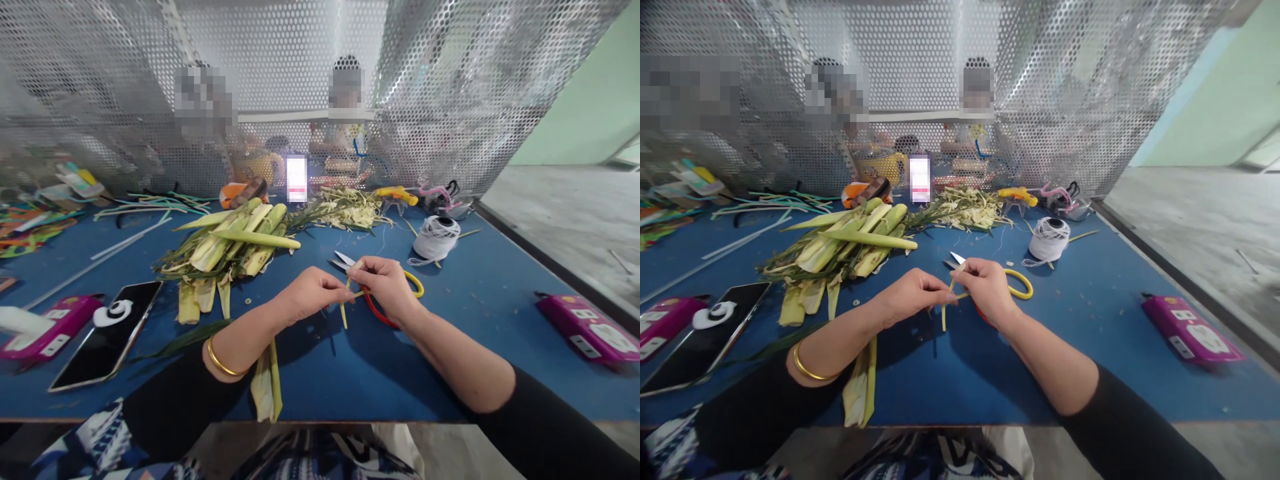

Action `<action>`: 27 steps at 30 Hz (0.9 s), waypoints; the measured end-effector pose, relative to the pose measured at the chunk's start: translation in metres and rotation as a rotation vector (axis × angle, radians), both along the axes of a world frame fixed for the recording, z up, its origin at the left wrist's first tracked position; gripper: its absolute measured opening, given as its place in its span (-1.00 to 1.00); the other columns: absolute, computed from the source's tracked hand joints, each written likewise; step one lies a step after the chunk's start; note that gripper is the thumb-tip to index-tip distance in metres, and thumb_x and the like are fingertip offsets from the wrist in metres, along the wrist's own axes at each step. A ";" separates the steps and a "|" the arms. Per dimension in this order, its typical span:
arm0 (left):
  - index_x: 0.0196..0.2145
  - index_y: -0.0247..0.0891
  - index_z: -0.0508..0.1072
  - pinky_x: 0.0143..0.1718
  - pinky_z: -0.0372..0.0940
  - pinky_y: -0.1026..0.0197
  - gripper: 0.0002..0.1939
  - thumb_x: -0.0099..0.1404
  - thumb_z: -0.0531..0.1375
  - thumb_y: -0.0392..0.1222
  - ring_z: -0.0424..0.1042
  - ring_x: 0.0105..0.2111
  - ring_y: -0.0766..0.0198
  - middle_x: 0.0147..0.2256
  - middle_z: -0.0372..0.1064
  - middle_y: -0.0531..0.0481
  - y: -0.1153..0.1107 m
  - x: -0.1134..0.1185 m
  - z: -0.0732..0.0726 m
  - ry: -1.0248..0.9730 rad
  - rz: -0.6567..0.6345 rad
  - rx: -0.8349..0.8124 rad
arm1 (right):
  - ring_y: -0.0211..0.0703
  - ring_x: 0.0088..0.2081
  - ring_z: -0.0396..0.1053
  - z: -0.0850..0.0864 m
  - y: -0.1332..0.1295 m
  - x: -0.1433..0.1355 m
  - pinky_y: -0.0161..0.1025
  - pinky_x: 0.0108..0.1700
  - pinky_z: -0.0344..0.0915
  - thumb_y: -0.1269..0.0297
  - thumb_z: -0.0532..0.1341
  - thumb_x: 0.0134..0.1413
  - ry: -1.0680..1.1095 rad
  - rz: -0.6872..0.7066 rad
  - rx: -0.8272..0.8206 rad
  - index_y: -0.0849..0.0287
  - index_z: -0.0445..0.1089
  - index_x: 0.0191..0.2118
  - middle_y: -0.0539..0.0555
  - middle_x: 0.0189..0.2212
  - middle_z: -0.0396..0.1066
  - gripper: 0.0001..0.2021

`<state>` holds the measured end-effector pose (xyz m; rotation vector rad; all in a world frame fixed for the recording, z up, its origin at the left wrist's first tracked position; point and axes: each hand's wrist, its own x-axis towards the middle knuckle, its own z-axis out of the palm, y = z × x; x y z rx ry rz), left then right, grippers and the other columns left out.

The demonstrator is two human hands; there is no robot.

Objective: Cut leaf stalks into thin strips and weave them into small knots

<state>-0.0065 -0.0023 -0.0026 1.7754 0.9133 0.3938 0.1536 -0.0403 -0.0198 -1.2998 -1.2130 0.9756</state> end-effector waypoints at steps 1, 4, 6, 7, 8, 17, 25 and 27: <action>-0.44 -0.29 0.60 -0.58 -0.03 0.30 -0.72 0.07 0.25 0.00 0.11 -0.63 0.39 -0.66 0.26 0.07 0.000 0.000 0.000 -0.003 -0.014 -0.008 | -0.32 -0.59 0.10 0.000 0.000 0.000 -0.31 -0.52 0.03 0.15 0.27 -0.16 -0.023 -0.006 0.012 0.19 0.33 -0.61 -0.09 -0.69 0.20 -0.76; -0.45 -0.29 0.60 -0.56 0.01 0.30 -0.74 0.07 0.25 -0.03 0.14 -0.62 0.38 -0.66 0.27 0.06 -0.001 0.001 -0.001 -0.037 0.019 -0.050 | -0.31 -0.56 0.13 0.004 0.003 0.006 -0.31 -0.50 0.05 0.14 0.26 -0.12 -0.102 -0.008 0.048 0.20 0.36 -0.58 -0.08 -0.67 0.23 -0.77; -0.47 -0.29 0.58 -0.53 0.05 0.31 -0.75 0.08 0.25 -0.03 0.15 -0.61 0.38 -0.67 0.25 0.07 -0.001 0.002 -0.001 -0.099 0.097 -0.107 | -0.29 -0.50 0.21 0.009 0.006 0.014 -0.31 -0.45 0.12 0.11 0.26 -0.09 -0.098 -0.052 0.062 0.20 0.42 -0.49 -0.05 -0.59 0.31 -0.77; -0.48 -0.30 0.56 -0.52 0.07 0.31 -0.74 0.10 0.24 -0.03 0.17 -0.60 0.39 -0.66 0.24 0.08 -0.001 0.003 0.000 -0.138 0.141 -0.145 | -0.28 -0.46 0.25 0.011 0.008 0.017 -0.31 -0.42 0.15 0.09 0.26 -0.08 -0.059 -0.103 0.061 0.20 0.44 -0.44 -0.03 -0.55 0.34 -0.76; -0.48 -0.31 0.55 -0.50 0.09 0.31 -0.73 0.11 0.23 -0.02 0.18 -0.59 0.39 -0.66 0.24 0.08 -0.001 0.003 0.000 -0.176 0.179 -0.186 | -0.28 -0.44 0.27 0.013 0.010 0.019 -0.32 -0.41 0.17 0.06 0.27 -0.08 0.006 -0.168 0.050 0.19 0.45 -0.39 -0.03 -0.52 0.35 -0.73; -0.57 -0.30 0.40 -0.48 0.11 0.31 -0.68 0.02 0.28 0.04 0.21 -0.59 0.41 -0.64 0.26 0.11 -0.001 0.006 0.000 -0.253 0.233 -0.315 | -0.43 -0.64 0.14 0.006 0.006 0.004 -0.39 -0.58 0.09 -0.04 0.44 -0.39 0.402 0.045 -0.157 0.25 0.45 -0.48 -0.10 -0.68 0.23 -0.57; -0.58 -0.30 0.48 -0.53 -0.01 0.31 -0.77 0.06 0.25 -0.07 0.12 -0.63 0.43 -0.71 0.20 0.14 -0.004 0.006 -0.003 -0.150 0.125 -0.129 | -0.42 -0.68 0.13 -0.003 0.008 -0.001 -0.38 -0.60 0.08 -0.03 0.43 -0.41 0.383 -0.063 -0.112 0.23 0.42 -0.58 -0.07 -0.71 0.27 -0.60; -0.57 -0.30 0.50 -0.53 0.01 0.31 -0.77 0.07 0.26 -0.07 0.15 -0.63 0.43 -0.70 0.23 0.12 -0.004 0.006 -0.004 -0.134 0.135 -0.121 | -0.42 -0.69 0.12 -0.004 0.010 0.000 -0.37 -0.60 0.07 -0.03 0.42 -0.39 0.384 -0.074 -0.114 0.23 0.40 -0.58 -0.08 -0.71 0.25 -0.60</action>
